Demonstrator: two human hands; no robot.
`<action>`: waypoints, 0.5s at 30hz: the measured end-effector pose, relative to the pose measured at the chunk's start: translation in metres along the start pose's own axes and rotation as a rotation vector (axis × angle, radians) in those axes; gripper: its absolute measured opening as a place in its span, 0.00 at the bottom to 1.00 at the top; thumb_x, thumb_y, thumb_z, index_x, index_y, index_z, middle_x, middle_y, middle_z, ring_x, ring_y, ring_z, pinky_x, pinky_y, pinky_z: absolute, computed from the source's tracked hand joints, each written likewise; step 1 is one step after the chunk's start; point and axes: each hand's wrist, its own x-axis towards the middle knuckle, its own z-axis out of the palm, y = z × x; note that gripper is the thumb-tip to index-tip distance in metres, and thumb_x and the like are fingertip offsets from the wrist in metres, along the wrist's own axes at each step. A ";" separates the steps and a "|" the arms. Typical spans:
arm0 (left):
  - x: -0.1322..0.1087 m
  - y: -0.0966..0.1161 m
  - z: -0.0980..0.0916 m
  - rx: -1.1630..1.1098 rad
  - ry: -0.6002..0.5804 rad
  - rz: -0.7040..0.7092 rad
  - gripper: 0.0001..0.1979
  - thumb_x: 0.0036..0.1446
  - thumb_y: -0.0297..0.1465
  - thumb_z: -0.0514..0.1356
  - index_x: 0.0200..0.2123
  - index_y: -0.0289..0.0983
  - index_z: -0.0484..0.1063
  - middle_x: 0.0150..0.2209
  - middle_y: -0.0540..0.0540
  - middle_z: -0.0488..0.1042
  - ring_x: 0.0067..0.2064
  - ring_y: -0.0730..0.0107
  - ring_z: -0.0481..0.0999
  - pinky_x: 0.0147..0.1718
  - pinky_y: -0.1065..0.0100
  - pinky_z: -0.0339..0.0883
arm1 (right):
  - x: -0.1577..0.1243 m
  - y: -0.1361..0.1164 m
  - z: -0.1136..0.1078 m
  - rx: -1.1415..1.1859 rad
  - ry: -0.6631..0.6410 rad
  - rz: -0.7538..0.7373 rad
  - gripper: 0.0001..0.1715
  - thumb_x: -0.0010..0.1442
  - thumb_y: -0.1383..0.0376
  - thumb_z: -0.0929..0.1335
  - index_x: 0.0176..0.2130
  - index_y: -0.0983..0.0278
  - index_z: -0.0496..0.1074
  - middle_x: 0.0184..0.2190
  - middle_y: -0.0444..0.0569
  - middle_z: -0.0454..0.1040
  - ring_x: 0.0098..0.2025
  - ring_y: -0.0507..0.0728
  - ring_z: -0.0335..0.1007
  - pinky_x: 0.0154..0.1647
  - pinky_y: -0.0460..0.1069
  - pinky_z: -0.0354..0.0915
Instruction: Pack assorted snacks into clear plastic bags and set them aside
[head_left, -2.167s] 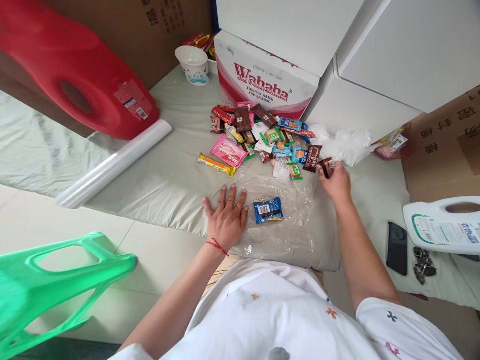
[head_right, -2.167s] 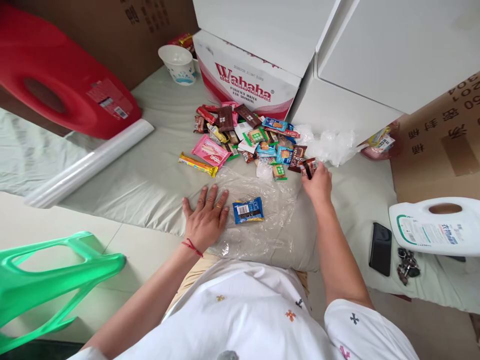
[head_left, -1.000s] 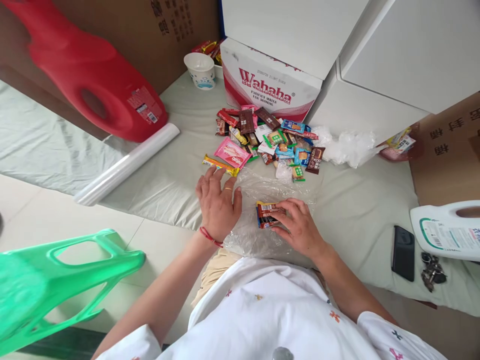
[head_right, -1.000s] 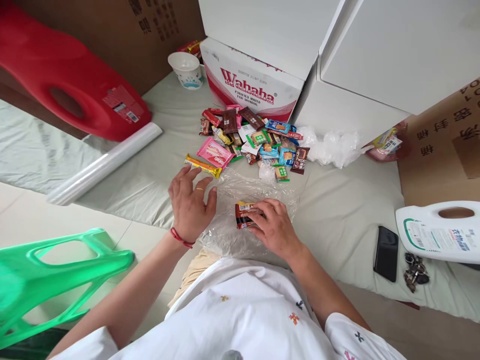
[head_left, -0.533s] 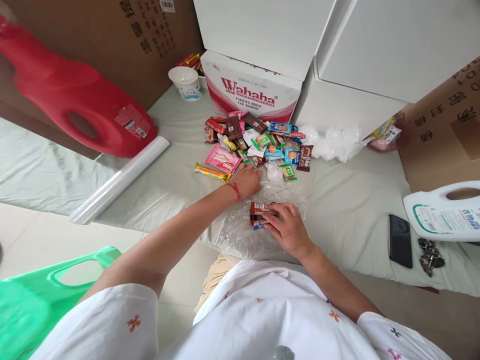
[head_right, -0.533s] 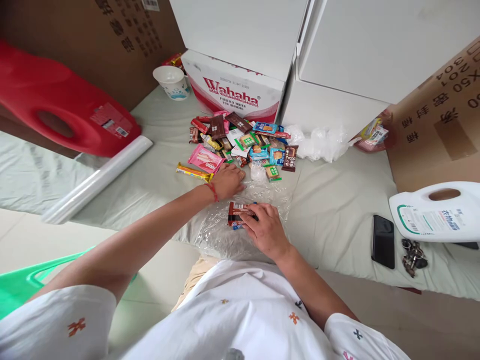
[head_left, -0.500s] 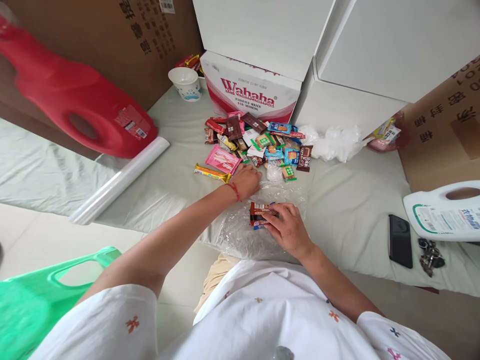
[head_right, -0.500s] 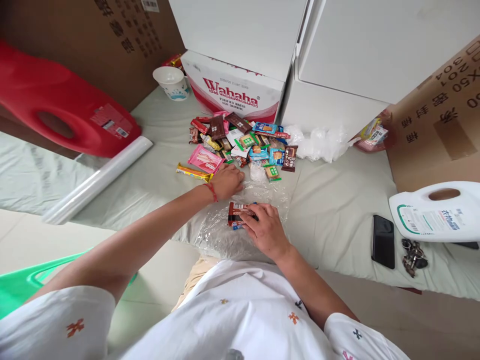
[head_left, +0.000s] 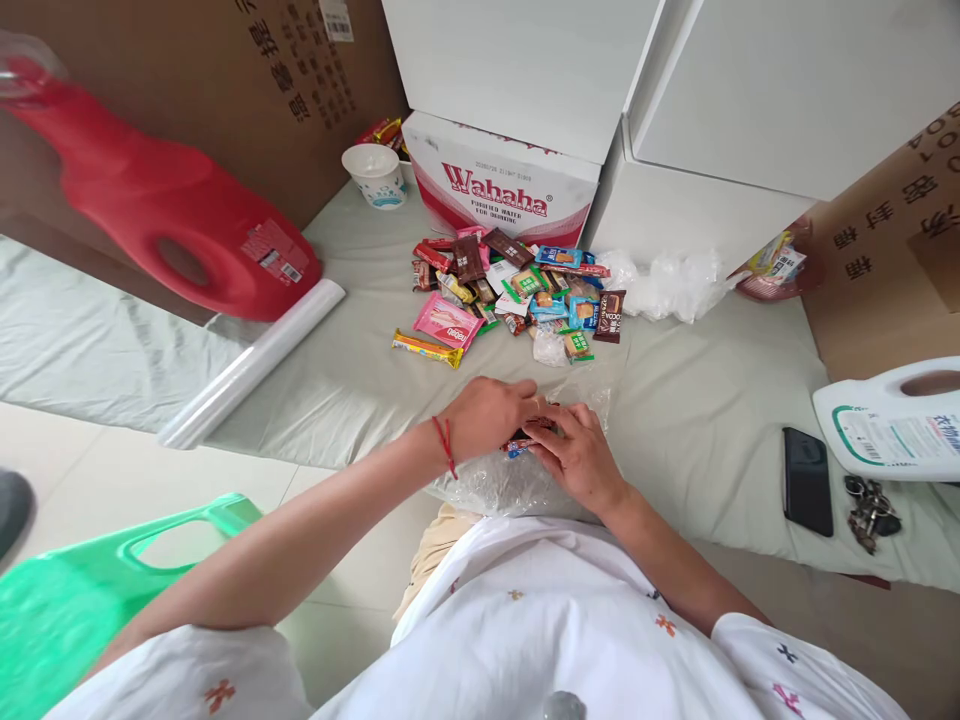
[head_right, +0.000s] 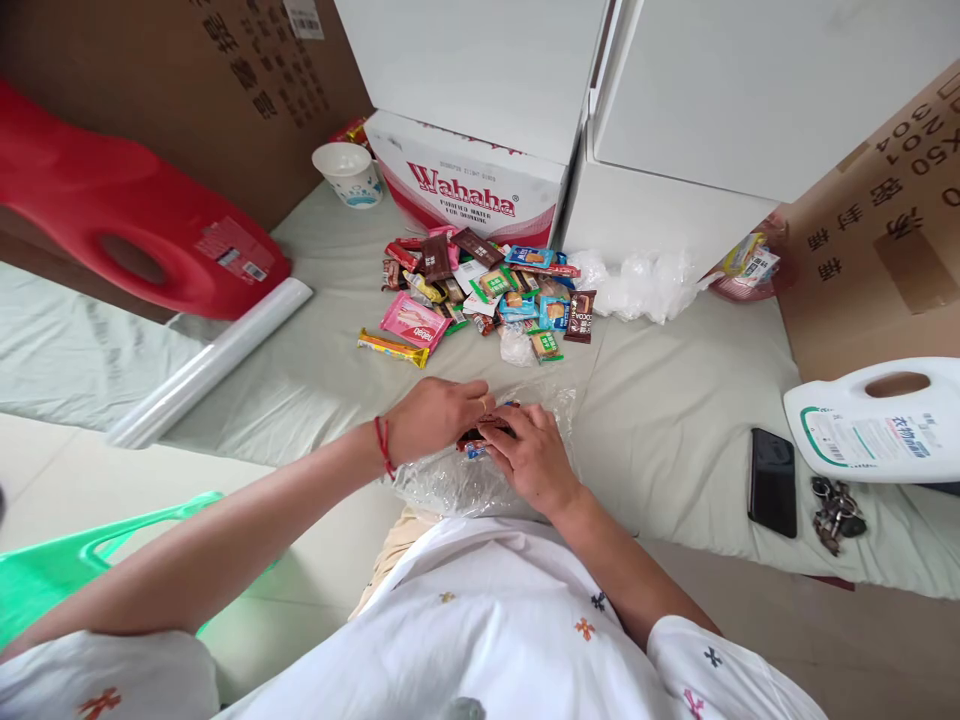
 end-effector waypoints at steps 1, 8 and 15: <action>-0.007 0.005 0.006 -0.003 0.016 0.006 0.12 0.71 0.34 0.50 0.42 0.38 0.73 0.36 0.45 0.73 0.28 0.70 0.71 0.27 0.67 0.61 | -0.001 0.000 0.001 0.000 -0.003 -0.001 0.21 0.69 0.62 0.68 0.59 0.48 0.75 0.58 0.50 0.73 0.51 0.64 0.63 0.51 0.61 0.66; -0.041 0.026 0.064 -0.150 0.253 -0.106 0.18 0.73 0.40 0.48 0.54 0.35 0.69 0.41 0.41 0.78 0.37 0.66 0.79 0.33 0.68 0.71 | -0.006 0.000 0.002 0.182 0.046 -0.011 0.21 0.69 0.68 0.65 0.58 0.55 0.75 0.61 0.50 0.71 0.52 0.62 0.67 0.54 0.60 0.70; -0.046 0.033 0.081 -0.077 0.280 -0.137 0.16 0.72 0.32 0.47 0.54 0.38 0.71 0.44 0.41 0.80 0.36 0.66 0.81 0.32 0.67 0.72 | 0.006 0.018 -0.034 0.171 0.155 0.037 0.25 0.70 0.70 0.61 0.62 0.55 0.71 0.62 0.54 0.68 0.49 0.58 0.72 0.54 0.57 0.71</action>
